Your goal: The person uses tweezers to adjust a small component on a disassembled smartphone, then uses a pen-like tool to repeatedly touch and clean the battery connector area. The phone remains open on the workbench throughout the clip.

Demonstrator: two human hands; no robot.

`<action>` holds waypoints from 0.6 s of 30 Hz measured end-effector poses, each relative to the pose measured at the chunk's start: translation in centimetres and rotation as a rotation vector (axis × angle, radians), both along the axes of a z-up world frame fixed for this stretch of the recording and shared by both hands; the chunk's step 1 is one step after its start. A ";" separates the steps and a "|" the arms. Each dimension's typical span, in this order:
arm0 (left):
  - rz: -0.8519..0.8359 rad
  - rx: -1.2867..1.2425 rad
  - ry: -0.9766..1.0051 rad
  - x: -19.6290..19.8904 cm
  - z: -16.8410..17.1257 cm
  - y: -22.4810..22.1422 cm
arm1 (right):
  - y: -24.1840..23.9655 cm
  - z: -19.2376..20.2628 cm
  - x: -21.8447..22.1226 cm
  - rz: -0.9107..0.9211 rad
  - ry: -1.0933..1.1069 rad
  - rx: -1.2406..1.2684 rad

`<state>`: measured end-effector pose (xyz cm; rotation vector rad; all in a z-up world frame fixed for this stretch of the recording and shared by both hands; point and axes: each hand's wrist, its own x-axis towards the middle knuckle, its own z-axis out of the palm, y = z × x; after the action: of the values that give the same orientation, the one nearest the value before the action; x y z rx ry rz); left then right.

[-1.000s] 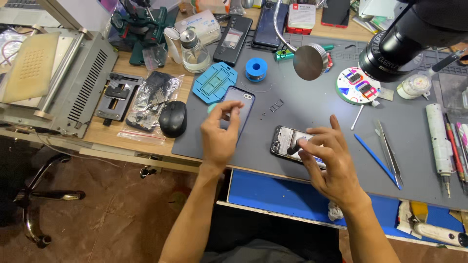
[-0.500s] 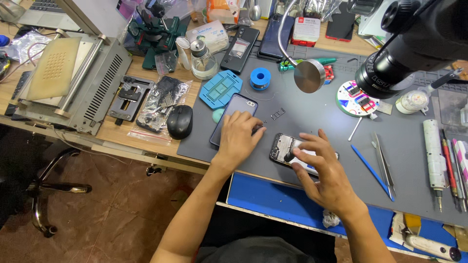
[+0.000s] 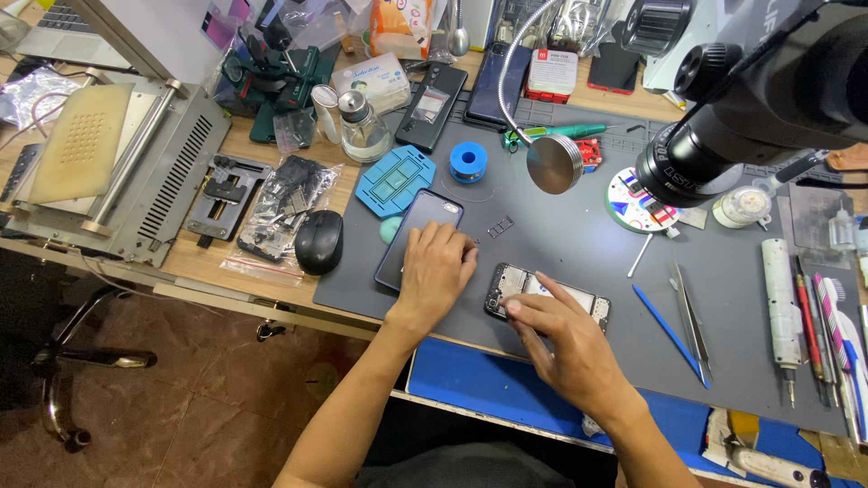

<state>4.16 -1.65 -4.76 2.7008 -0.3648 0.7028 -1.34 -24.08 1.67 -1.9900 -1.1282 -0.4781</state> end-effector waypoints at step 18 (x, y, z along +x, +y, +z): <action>-0.238 -1.601 0.535 -6.0 5.4 -3.9 | 1.1 1.8 -0.4 -0.324 0.554 0.755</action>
<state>-1.84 -5.56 0.61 1.1720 0.0615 0.0252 -1.77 -22.94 3.46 -1.4752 -0.2140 -0.3964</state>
